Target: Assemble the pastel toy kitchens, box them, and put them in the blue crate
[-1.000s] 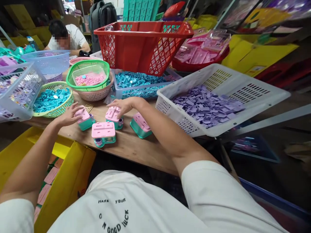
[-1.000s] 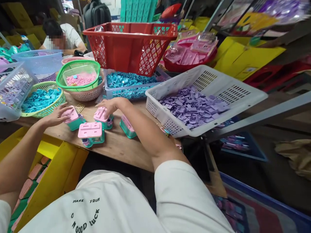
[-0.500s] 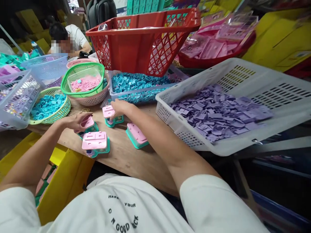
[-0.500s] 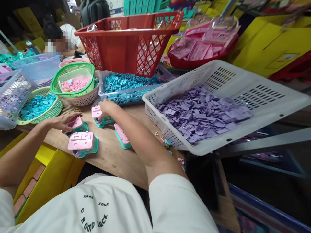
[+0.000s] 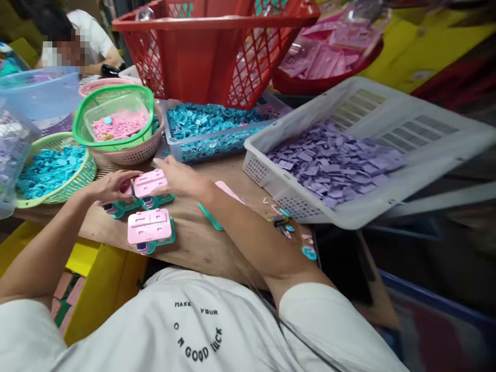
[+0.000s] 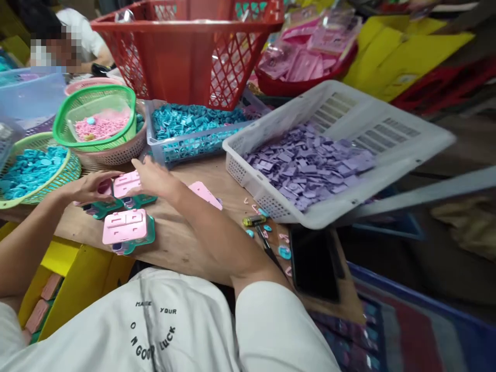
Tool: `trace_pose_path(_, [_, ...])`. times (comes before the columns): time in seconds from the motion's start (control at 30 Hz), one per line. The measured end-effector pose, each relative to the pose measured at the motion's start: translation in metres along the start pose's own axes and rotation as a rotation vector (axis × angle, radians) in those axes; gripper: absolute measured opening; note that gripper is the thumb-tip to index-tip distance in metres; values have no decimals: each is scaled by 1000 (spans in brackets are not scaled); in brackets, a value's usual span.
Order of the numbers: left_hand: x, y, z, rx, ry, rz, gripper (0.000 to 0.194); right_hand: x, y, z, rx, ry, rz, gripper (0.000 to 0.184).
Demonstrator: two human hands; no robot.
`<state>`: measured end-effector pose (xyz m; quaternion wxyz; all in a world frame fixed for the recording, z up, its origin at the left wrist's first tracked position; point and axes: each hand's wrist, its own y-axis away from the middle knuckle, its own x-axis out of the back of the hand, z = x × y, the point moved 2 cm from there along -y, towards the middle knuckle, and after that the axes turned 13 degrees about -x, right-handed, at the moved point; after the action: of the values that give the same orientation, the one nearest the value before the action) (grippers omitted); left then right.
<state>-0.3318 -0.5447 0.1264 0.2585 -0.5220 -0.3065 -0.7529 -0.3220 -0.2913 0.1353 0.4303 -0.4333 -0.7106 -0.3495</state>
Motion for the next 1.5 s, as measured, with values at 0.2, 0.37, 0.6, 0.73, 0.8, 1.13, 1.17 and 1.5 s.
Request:
trace_pose_path(0.2, [4, -9, 11, -72, 1, 39, 90, 20, 93, 88, -456, 113, -87, 99])
trace_pose_path(0.37, [1, -44, 29, -134, -147, 42, 100, 10, 96, 95, -451, 151, -126, 94])
trace_pose_path(0.6, [-4, -63, 41, -232, -201, -56, 80, 26, 65, 98, -333, 29, -87, 100])
trace_pose_path(0.73, [-4, -59, 42, -286, -87, -33, 73, 20, 42, 119, -29, 147, -68, 123])
trace_pose_path(0.8, [-5, -57, 41, -301, -10, -23, 73, 10, 27, 120, -27, 164, -103, 116])
trace_pose_path(1.13, [-10, -50, 36, -338, 111, 42, 74, -24, 14, 42, -340, 121, 87, 92])
trace_pose_path(1.17, [-9, -50, 35, -341, 120, 34, 74, -25, 14, 39, -338, 119, 75, 92])
trace_pose_path(1.5, [-4, -40, 26, -353, 105, 55, 83, -26, 61, 16, -77, -33, 169, 108])
